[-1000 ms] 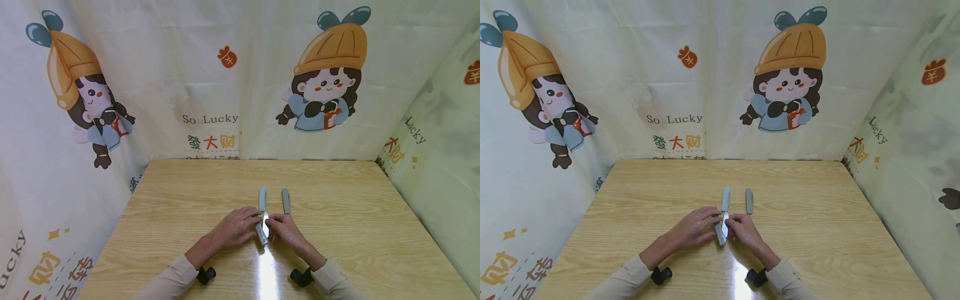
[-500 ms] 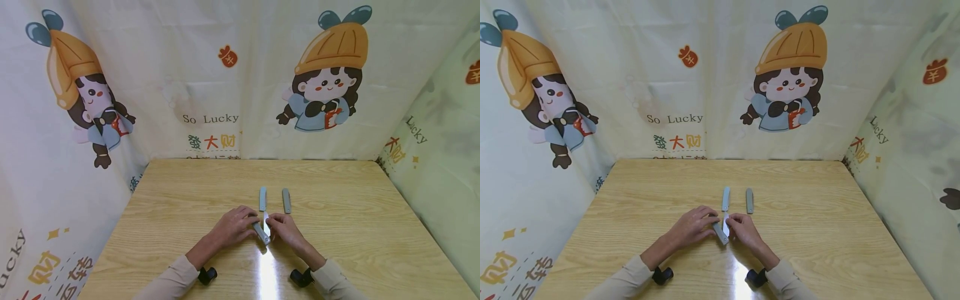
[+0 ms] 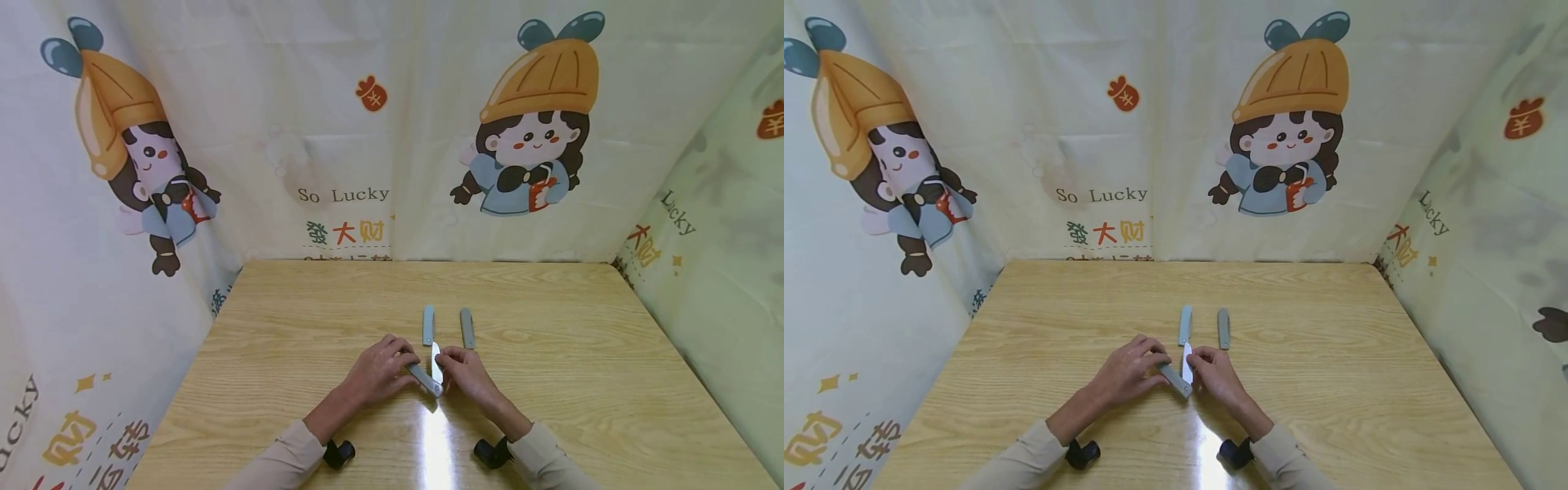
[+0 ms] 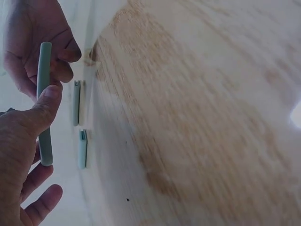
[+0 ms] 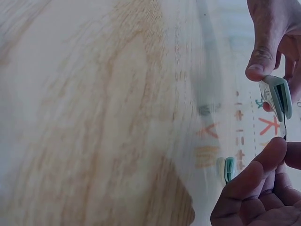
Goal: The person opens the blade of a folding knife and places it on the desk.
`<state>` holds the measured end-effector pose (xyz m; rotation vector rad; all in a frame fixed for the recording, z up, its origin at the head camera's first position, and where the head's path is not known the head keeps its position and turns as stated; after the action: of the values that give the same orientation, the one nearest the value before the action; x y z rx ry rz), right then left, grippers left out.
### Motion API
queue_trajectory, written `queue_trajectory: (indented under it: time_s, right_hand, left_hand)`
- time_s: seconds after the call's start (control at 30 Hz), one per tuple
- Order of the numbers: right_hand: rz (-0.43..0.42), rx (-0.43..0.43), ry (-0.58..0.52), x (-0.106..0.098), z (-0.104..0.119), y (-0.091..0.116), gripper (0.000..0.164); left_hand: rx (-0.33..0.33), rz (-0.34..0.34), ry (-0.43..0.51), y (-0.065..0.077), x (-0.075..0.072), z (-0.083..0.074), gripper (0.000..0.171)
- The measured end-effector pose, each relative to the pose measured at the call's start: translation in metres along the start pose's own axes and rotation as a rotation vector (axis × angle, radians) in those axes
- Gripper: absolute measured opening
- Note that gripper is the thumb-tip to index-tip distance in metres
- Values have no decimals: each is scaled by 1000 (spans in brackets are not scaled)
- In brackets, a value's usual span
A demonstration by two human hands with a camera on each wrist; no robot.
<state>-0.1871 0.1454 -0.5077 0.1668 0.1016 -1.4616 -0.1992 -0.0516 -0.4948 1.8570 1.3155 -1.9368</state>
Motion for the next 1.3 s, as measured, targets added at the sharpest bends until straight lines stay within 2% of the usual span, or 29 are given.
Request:
queue_trajectory:
  time_s: [0.43, 0.93, 1.3]
  right_hand:
    - [-19, 0, -4, -1, -1, -1, 21]
    - [-15, 4, 13, -3, -2, 2, 21]
    - [-24, -10, 42, -7, 3, 3, 21]
  left_hand:
    - [-50, 14, 38, 3, 0, 1, 33]
    - [-55, 7, 63, 7, 0, -3, 31]
    - [-66, -8, 34, 7, -1, -5, 30]
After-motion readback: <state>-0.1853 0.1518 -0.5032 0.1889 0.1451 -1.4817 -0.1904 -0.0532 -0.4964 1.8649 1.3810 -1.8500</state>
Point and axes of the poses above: each hand's wrist, its own y-axis away from the middle knuckle, its own x-axis out of the palm, z = x × y, the point moved 3 cm from there along -y, towards the middle knuckle, and after that the axes turned 8 degrees about -x, right-handed, at the moved point
